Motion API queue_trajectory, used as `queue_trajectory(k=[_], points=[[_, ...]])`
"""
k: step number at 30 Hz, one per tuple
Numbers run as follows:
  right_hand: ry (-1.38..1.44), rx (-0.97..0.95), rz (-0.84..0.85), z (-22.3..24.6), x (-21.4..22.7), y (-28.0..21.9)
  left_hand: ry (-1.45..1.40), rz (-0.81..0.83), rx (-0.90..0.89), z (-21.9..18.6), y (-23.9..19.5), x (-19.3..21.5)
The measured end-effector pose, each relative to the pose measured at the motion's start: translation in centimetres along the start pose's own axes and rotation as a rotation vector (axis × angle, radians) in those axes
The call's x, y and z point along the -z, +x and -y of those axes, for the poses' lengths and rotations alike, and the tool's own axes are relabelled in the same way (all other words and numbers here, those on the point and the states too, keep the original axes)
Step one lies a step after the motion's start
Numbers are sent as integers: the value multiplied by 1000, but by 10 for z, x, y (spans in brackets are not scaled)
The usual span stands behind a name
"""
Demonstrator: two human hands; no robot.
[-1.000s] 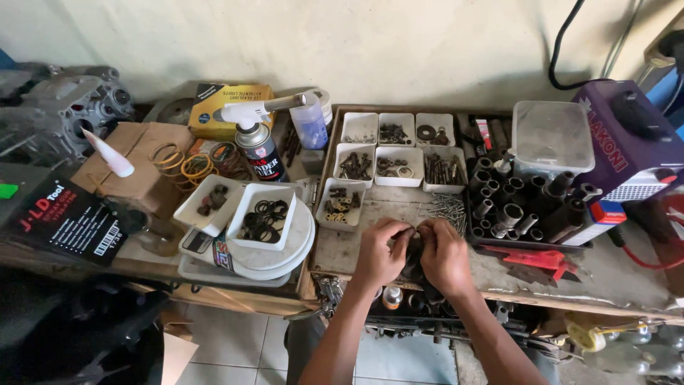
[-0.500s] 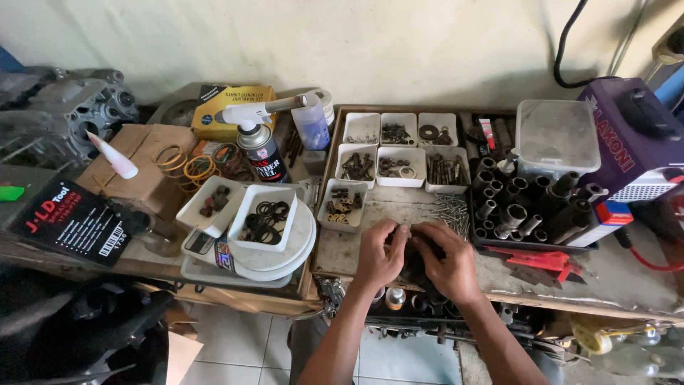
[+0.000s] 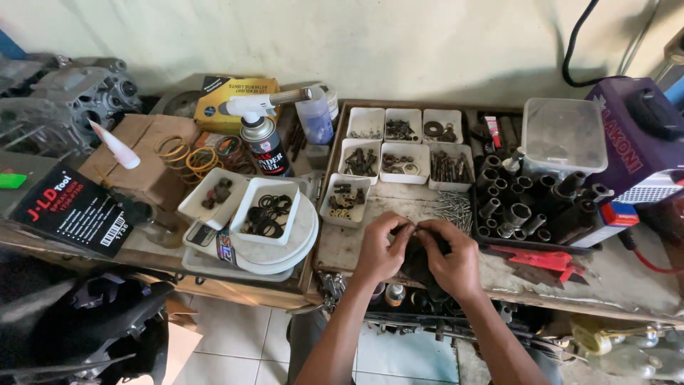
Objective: Sort through trays of small mechanical fasteners and wipe them clean with a cloth.
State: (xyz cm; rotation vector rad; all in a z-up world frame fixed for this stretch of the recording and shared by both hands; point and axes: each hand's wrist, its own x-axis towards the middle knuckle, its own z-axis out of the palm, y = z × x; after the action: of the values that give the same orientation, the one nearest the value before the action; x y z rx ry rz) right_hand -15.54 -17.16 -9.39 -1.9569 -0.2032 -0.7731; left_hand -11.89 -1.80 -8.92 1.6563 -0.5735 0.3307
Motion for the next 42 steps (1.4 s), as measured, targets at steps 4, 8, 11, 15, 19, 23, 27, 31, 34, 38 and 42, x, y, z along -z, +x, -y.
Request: queue_trajectory(k=[4, 8, 11, 15, 19, 23, 27, 31, 34, 38, 42], points=[[0, -12, -2, -2, 1, 0, -3, 17, 4, 0, 0, 0], [30, -31, -7, -2, 2, 1, -15, 24, 17, -6, -1, 0], [57, -46, -15, 1, 3, 2, 2, 17, 6, -5, -1, 0], [99, -64, -72, 12, 3, 4, 15, -5, -2, -7, 0, -4], [74, -65, -109, 15, 9, 6, 2, -44, 1, -4, -1, -4], [78, -17, 14, 11, 7, 7, -14, -58, -6, 0, 0, -3], [68, -8, 80, 11, 6, 8, -66, -61, 21, -6, 1, 2], [70, 49, 131, 7, 3, 11, -106, -49, 42, 8, 3, -2], [88, 36, 163, 2, 2, 9, -131, -47, 66, 11, 3, -3], [103, -23, 99, 8, 5, 6, -137, -85, 83, 20, 3, -9], [136, 25, -9, 7, 9, 13, -158, -141, 134, 9, -3, -2]])
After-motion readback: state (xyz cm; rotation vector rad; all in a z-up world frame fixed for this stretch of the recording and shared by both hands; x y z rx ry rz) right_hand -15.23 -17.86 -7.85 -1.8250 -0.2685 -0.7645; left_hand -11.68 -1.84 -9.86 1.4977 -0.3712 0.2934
